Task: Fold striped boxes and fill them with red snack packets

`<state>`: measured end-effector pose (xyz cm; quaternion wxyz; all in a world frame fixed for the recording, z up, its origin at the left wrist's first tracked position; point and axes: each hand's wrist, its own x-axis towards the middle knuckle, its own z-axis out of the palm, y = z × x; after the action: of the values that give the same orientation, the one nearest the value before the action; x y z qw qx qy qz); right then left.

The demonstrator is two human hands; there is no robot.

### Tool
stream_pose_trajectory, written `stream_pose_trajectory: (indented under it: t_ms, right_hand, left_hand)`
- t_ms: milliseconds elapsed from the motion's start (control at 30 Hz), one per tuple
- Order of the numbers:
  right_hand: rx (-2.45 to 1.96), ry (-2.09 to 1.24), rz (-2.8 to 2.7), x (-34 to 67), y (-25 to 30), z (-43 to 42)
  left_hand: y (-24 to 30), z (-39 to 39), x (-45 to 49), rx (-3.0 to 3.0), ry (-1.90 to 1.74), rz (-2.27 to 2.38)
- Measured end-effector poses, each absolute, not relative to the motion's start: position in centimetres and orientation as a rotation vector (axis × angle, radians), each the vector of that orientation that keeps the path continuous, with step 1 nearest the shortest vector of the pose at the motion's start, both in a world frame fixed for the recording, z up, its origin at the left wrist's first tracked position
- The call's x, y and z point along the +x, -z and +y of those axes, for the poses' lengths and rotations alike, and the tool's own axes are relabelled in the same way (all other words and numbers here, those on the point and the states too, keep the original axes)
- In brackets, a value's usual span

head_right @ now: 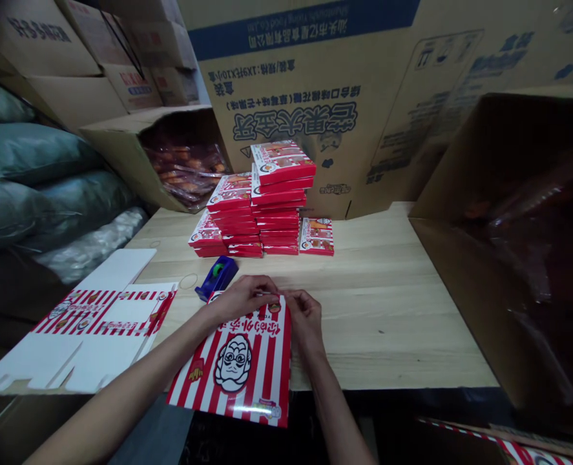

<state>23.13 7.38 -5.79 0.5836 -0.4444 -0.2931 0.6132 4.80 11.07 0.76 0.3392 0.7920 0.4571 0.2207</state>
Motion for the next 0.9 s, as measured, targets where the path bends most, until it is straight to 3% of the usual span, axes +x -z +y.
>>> stream_pose_trajectory:
  t_ms: [200, 500, 900]
  right_hand:
    - [-1.062, -1.53, -0.692, 22.1, 5.4, 7.3]
    - [-1.008, -1.631, -0.669, 22.1, 5.7, 7.3]
    - [-0.943, -1.614, -0.658, 23.3, 5.1, 5.7]
  left_hand:
    - [-1.4, 10.0, 1.3, 1.982, -0.5, 1.23]
    - [0.5, 11.6, 4.0, 1.888, -0.399, 1.189]
    - [-1.9, 9.9, 0.6, 1.883, -0.689, 1.208]
